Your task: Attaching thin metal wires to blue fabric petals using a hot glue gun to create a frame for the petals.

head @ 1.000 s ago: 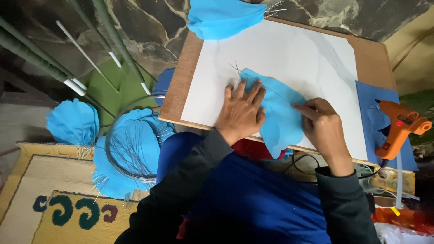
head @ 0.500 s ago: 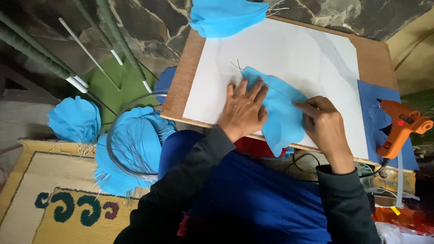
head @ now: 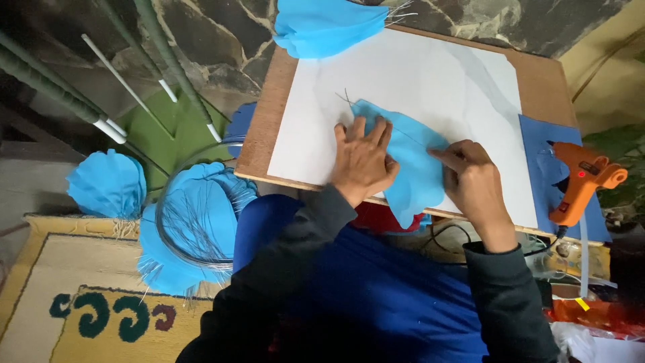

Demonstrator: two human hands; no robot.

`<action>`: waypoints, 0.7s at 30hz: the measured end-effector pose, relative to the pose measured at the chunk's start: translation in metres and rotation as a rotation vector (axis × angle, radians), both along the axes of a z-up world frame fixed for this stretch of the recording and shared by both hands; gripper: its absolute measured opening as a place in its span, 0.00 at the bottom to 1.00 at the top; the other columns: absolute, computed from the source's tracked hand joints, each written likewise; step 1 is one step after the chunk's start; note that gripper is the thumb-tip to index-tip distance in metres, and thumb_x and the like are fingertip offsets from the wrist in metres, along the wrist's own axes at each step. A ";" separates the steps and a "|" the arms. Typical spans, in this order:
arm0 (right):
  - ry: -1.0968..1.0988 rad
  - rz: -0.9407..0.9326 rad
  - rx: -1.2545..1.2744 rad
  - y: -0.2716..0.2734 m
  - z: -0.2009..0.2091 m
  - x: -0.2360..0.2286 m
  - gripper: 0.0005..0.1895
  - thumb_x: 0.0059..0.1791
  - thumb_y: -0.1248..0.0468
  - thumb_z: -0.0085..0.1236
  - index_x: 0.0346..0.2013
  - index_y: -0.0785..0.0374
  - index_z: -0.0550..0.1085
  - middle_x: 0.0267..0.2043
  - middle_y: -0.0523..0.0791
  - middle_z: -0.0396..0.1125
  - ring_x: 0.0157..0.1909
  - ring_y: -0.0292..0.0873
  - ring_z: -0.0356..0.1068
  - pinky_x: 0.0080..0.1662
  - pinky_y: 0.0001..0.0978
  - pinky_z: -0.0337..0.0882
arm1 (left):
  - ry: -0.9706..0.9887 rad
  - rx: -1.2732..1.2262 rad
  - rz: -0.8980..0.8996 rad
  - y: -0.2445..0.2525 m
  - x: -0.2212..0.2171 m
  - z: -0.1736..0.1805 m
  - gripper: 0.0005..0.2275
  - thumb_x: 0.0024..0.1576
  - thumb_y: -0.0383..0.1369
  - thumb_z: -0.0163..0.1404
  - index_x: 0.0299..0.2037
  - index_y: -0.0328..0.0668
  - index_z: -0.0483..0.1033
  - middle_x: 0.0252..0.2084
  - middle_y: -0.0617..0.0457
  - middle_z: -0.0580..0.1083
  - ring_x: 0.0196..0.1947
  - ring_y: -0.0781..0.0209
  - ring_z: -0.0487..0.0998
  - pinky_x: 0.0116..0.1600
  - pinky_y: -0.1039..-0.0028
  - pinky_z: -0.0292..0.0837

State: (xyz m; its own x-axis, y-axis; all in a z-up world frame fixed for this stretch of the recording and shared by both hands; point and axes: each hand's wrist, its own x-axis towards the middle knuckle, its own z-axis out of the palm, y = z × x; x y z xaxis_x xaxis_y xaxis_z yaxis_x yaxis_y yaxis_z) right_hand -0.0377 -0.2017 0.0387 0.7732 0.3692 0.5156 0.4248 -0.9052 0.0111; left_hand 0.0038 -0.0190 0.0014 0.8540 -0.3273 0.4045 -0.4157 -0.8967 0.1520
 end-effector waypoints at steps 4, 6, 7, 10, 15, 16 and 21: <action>0.008 0.028 0.027 -0.003 -0.001 0.003 0.14 0.41 0.75 0.50 0.34 0.54 0.77 0.29 0.45 0.64 0.34 0.46 0.66 0.36 0.31 0.68 | -0.171 -0.087 0.007 0.001 0.000 -0.008 0.24 0.41 0.39 0.39 0.49 0.41 0.66 0.50 0.50 0.63 0.44 0.54 0.58 0.47 0.57 0.49; 0.020 0.023 0.047 -0.004 0.001 0.005 0.14 0.41 0.74 0.49 0.34 0.54 0.77 0.30 0.44 0.64 0.34 0.45 0.66 0.36 0.31 0.68 | -0.207 -0.094 0.018 0.002 0.002 -0.006 0.24 0.41 0.40 0.40 0.49 0.41 0.67 0.50 0.49 0.61 0.44 0.53 0.58 0.46 0.57 0.49; 0.038 0.024 0.070 -0.003 0.005 0.007 0.14 0.42 0.74 0.49 0.35 0.54 0.77 0.29 0.45 0.64 0.33 0.46 0.66 0.36 0.33 0.68 | -0.185 -0.086 0.011 0.002 0.002 -0.003 0.23 0.42 0.40 0.38 0.49 0.41 0.67 0.49 0.49 0.61 0.44 0.54 0.58 0.46 0.58 0.48; 0.083 0.018 0.102 -0.001 0.006 0.004 0.13 0.42 0.73 0.49 0.35 0.56 0.77 0.29 0.45 0.65 0.32 0.47 0.66 0.36 0.33 0.68 | -0.145 -0.074 0.006 0.004 -0.004 0.000 0.23 0.44 0.39 0.37 0.50 0.42 0.67 0.49 0.48 0.61 0.44 0.55 0.57 0.46 0.59 0.46; 0.100 0.008 0.094 -0.002 0.003 0.005 0.13 0.42 0.73 0.50 0.35 0.56 0.77 0.30 0.45 0.65 0.32 0.47 0.67 0.35 0.32 0.68 | -0.099 -0.057 0.025 0.003 -0.005 -0.001 0.24 0.44 0.40 0.37 0.52 0.43 0.65 0.50 0.47 0.61 0.45 0.54 0.57 0.47 0.59 0.47; 0.069 0.019 0.083 -0.002 0.002 0.005 0.13 0.42 0.74 0.50 0.35 0.56 0.77 0.30 0.45 0.65 0.32 0.47 0.67 0.35 0.31 0.69 | -0.130 -0.066 0.021 0.003 -0.004 -0.001 0.24 0.44 0.40 0.37 0.52 0.42 0.65 0.49 0.46 0.61 0.45 0.54 0.57 0.47 0.60 0.47; 0.040 0.041 0.066 -0.001 0.004 0.004 0.14 0.42 0.75 0.49 0.35 0.56 0.77 0.30 0.45 0.64 0.33 0.48 0.67 0.35 0.32 0.69 | -0.118 -0.053 0.036 0.001 0.001 -0.009 0.25 0.44 0.41 0.36 0.52 0.44 0.65 0.50 0.48 0.61 0.47 0.54 0.57 0.48 0.59 0.47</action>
